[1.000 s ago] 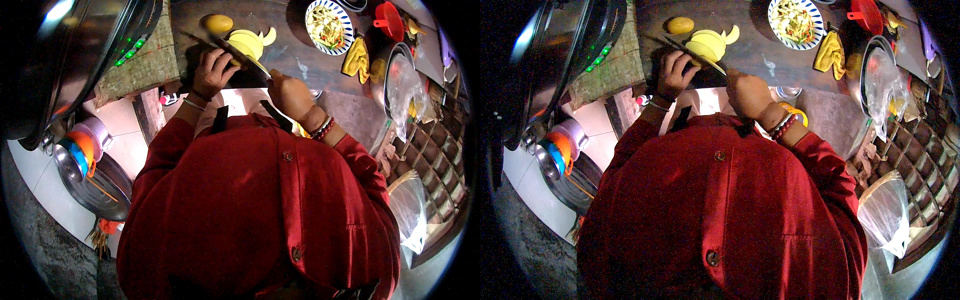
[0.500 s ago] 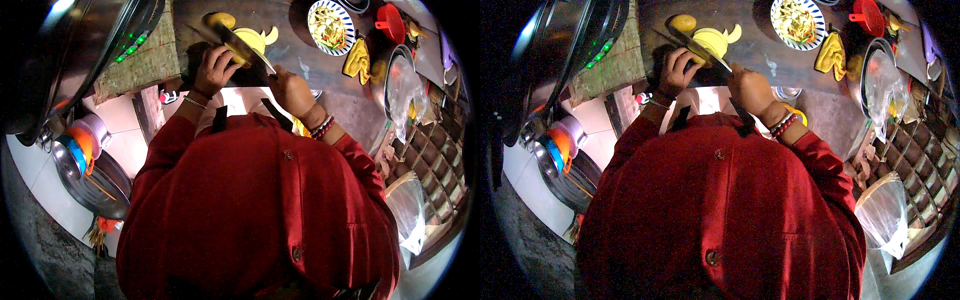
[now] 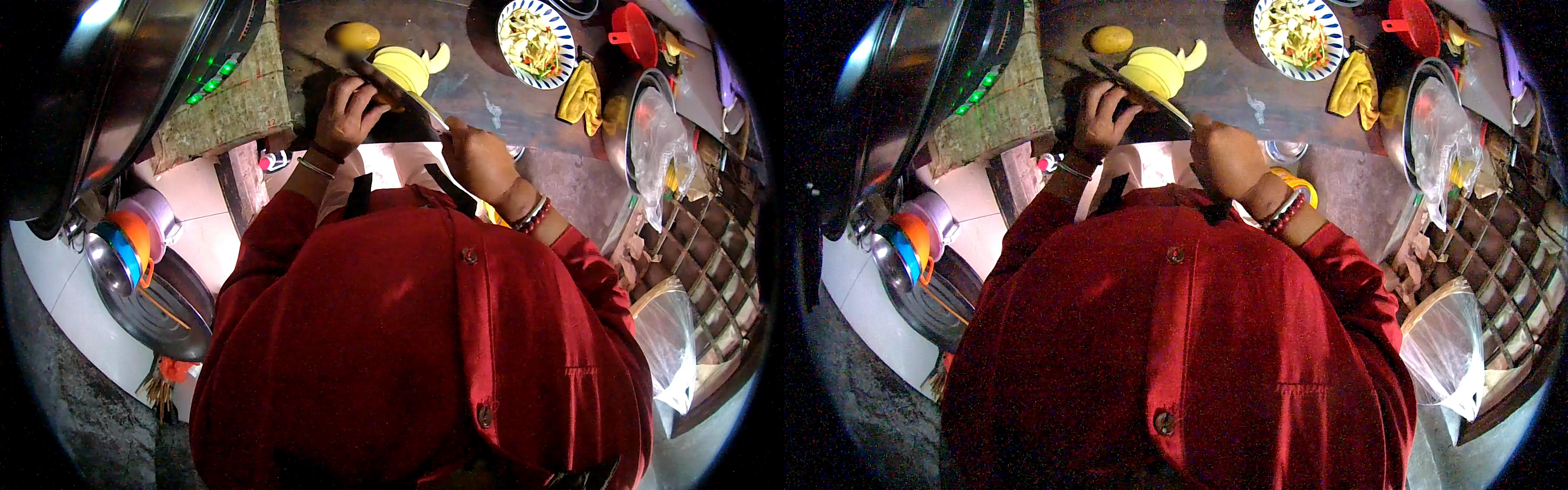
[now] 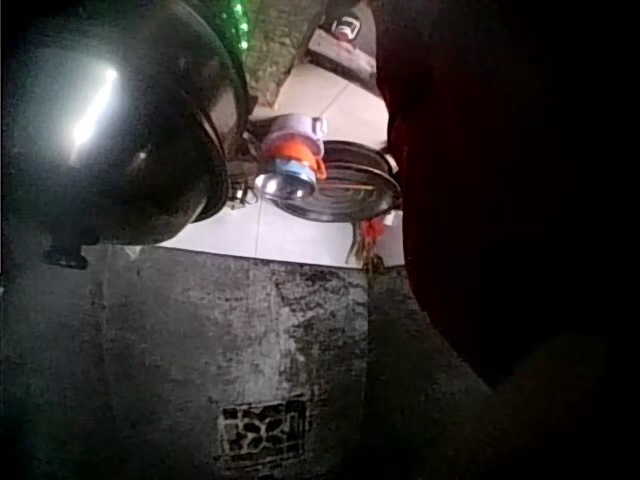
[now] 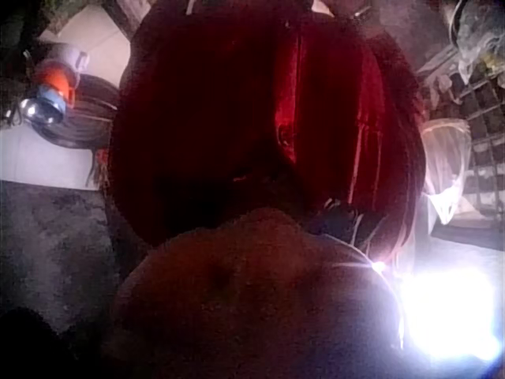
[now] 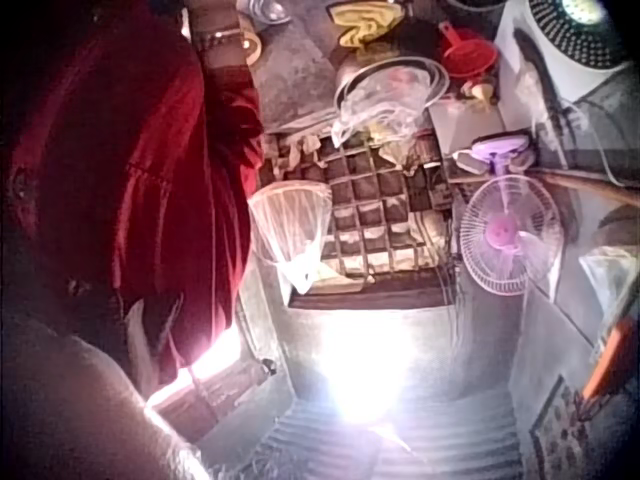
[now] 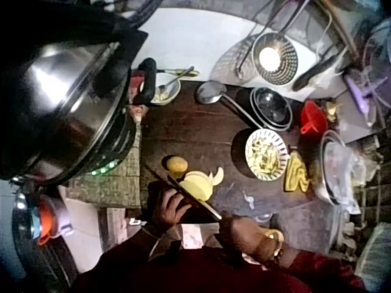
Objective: The person chops garlic on a wooden board with a large knife and then begins to slice a potato.
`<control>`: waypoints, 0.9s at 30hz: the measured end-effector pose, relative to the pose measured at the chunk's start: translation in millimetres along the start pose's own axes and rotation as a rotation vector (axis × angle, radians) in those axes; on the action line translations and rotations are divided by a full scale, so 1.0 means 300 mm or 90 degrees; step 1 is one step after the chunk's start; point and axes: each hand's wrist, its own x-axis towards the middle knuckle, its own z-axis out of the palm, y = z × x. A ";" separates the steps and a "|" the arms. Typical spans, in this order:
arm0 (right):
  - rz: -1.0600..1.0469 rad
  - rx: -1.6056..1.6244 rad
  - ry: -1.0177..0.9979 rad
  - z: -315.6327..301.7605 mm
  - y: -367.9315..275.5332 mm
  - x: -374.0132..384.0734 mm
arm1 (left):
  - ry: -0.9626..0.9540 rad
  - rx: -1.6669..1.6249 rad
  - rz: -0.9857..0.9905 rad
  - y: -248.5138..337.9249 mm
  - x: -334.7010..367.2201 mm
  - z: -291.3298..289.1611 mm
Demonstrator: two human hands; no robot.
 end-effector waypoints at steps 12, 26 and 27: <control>-0.030 0.096 0.051 0.128 0.089 0.095 | -0.014 0.001 0.015 0.003 0.012 -0.011; 0.008 0.048 0.036 -0.011 -0.001 -0.008 | -0.017 -0.010 -0.005 0.002 -0.001 0.000; 0.003 0.045 0.038 -0.006 0.005 -0.010 | -0.031 -0.006 -0.004 0.003 0.001 -0.002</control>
